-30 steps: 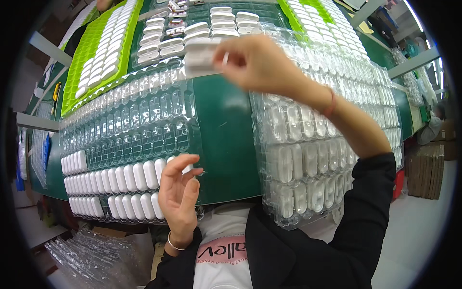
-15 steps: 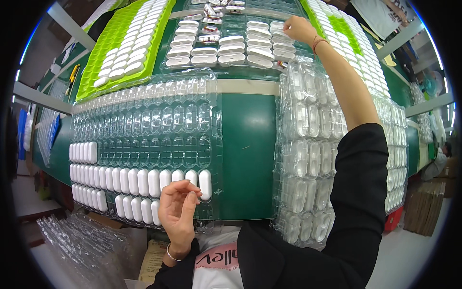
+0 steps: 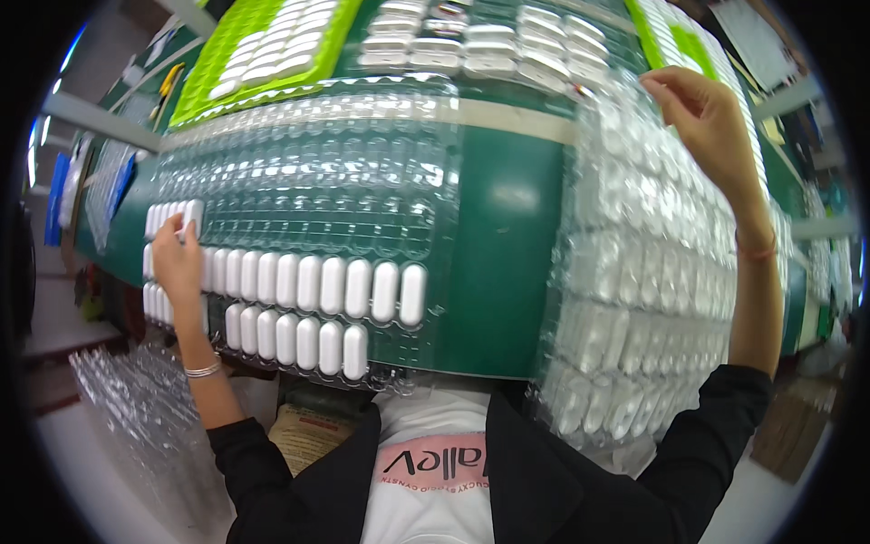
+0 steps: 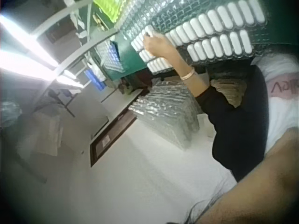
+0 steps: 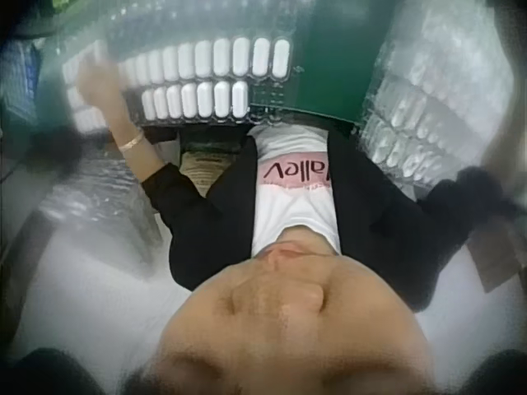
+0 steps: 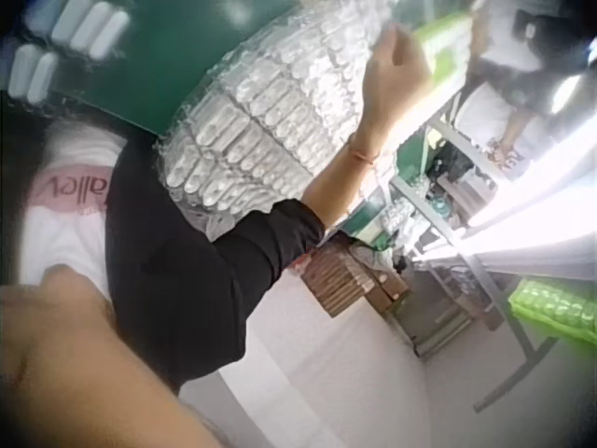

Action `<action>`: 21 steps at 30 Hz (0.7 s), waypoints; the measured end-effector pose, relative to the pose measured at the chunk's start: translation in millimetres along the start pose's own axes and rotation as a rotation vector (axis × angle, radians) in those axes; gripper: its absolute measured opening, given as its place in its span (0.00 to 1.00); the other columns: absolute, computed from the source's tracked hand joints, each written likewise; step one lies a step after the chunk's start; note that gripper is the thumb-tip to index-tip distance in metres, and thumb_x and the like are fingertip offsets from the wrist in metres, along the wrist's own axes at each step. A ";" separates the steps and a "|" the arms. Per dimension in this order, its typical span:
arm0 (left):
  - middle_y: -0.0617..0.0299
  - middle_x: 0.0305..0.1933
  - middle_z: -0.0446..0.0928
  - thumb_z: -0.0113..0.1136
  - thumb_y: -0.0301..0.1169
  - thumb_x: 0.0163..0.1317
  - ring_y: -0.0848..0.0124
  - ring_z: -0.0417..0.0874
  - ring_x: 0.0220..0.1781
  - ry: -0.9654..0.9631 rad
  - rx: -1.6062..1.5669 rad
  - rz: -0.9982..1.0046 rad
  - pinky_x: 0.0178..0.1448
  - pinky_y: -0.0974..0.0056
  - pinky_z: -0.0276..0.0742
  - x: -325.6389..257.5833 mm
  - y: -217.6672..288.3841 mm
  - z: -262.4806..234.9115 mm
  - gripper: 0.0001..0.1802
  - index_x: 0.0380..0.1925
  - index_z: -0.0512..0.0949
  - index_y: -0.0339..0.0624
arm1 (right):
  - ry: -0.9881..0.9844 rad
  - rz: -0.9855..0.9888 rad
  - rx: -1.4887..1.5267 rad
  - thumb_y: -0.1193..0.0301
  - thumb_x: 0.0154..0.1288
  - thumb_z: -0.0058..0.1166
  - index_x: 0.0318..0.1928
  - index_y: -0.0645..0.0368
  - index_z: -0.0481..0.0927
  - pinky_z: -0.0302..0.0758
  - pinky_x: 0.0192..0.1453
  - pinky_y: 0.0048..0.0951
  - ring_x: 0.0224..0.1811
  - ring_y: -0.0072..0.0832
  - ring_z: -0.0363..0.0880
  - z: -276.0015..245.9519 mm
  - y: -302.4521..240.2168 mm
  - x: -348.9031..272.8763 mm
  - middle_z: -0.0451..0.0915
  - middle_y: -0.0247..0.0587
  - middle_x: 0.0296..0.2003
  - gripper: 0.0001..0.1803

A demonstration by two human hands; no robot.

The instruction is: The person repeatedly picks up white earbud cases and clear plastic lids from a green workbench. They open the cases, place the lids inside, and then close them. The person handles the items one at a time in a repetitive assembly loop.

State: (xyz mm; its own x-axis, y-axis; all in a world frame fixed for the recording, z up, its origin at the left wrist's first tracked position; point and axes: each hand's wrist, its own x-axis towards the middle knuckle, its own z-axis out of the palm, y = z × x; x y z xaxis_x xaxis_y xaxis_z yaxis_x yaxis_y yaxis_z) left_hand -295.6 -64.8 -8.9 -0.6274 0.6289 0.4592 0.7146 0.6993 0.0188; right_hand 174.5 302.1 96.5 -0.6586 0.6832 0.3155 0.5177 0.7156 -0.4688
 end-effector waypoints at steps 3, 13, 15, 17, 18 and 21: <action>0.46 0.43 0.82 0.60 0.36 0.59 0.52 0.83 0.46 -0.187 0.076 -0.094 0.49 0.54 0.76 7.3 -40.5 21.9 0.18 0.47 0.79 0.38 | -0.078 0.056 -0.021 0.72 0.64 0.59 0.40 0.61 0.85 0.63 0.27 0.18 0.23 0.14 0.71 -5.6 -54.3 -63.8 0.82 0.29 0.25 0.07; 0.51 0.49 0.80 0.58 0.23 0.63 0.66 0.82 0.48 0.080 -0.638 0.120 0.53 0.61 0.78 -45.5 98.3 -52.6 0.20 0.56 0.73 0.33 | -0.122 0.275 -0.030 0.71 0.55 0.66 0.33 0.59 0.82 0.65 0.24 0.26 0.19 0.26 0.71 -29.3 -102.1 -224.7 0.74 0.36 0.18 0.08; 0.46 0.50 0.78 0.57 0.16 0.62 0.64 0.81 0.49 0.034 -0.757 0.180 0.55 0.62 0.79 -83.6 139.8 -79.6 0.22 0.56 0.70 0.24 | -0.168 0.347 -0.085 0.69 0.54 0.67 0.30 0.58 0.80 0.65 0.24 0.28 0.18 0.27 0.69 -30.4 -114.4 -236.1 0.72 0.35 0.17 0.09; 0.40 0.51 0.75 0.58 0.13 0.58 0.56 0.81 0.48 0.057 -0.870 0.252 0.53 0.58 0.79 -110.0 171.7 -94.9 0.22 0.54 0.69 0.20 | -0.157 0.335 -0.173 0.67 0.52 0.68 0.29 0.57 0.77 0.65 0.25 0.30 0.21 0.30 0.70 -23.9 -118.4 -252.9 0.71 0.35 0.20 0.12; 0.39 0.50 0.75 0.57 0.12 0.57 0.56 0.81 0.48 0.031 -0.983 0.230 0.53 0.58 0.79 -121.1 190.4 -95.6 0.23 0.54 0.69 0.20 | -0.114 0.306 -0.236 0.68 0.51 0.68 0.29 0.58 0.77 0.65 0.26 0.29 0.22 0.30 0.69 -18.7 -119.1 -264.1 0.70 0.35 0.21 0.12; 0.39 0.50 0.75 0.57 0.12 0.55 0.56 0.81 0.48 -0.066 -1.303 0.107 0.53 0.59 0.78 -140.8 218.7 -102.0 0.26 0.56 0.68 0.20 | -0.104 0.335 -0.260 0.73 0.51 0.64 0.28 0.58 0.74 0.66 0.32 0.29 0.29 0.31 0.70 -7.2 -123.4 -268.0 0.70 0.36 0.25 0.09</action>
State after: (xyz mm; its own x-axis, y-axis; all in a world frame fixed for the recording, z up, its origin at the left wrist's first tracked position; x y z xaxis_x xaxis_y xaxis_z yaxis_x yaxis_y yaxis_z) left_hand -19.4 -35.0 21.1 -0.5363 0.7020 0.4685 0.5110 -0.1717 0.8423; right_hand 291.0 31.8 75.8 -0.4755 0.8750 0.0903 0.8238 0.4790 -0.3033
